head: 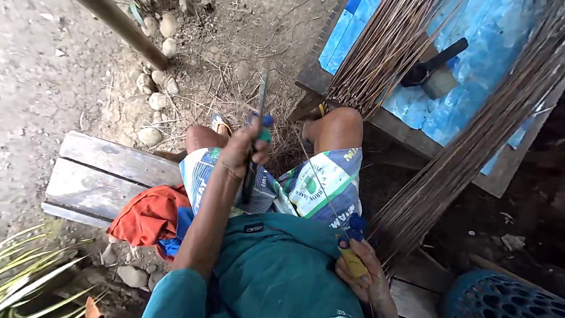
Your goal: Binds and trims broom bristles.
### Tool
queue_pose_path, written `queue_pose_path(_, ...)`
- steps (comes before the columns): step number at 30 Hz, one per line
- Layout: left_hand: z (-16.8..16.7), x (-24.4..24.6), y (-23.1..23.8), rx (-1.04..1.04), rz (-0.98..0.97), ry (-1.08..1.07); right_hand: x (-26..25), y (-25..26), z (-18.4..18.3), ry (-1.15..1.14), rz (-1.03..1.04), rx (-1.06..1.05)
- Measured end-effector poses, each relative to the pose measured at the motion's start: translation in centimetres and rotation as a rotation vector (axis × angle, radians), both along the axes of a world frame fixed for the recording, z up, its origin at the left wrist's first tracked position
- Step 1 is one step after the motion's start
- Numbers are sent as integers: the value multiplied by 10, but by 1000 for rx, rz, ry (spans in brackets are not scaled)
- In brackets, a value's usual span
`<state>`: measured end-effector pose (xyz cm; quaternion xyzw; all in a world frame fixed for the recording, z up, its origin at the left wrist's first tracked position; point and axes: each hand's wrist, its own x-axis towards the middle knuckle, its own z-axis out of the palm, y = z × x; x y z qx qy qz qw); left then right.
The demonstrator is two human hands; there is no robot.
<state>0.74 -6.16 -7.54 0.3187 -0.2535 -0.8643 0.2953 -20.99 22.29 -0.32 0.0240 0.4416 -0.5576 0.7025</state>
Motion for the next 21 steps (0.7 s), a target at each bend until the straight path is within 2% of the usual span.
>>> queue_pose_path(2,10,-12,15,-8,-106,61,0,0,0,-15,40,15)
queue_pose_path(7,18,-20,23,10,-109,144,9,-8,4,141,105,101)
queue_pose_path(9,23,-19,26,-15,-145,143,14,-23,5,234,126,145)
queue_pose_path(12,30,-28,48,-17,-242,123,19,-58,4,275,160,89)
queue_pose_path(14,33,-32,63,6,-267,140,20,-79,0,182,157,18)
queue_pose_path(16,33,-32,67,33,-234,181,18,-88,-7,-37,109,-54)
queue_pose_path(19,30,-22,62,29,-136,189,17,-79,-18,-335,126,-167)
queue_pose_path(21,29,-16,61,8,-120,149,19,-69,-22,-388,117,-189)
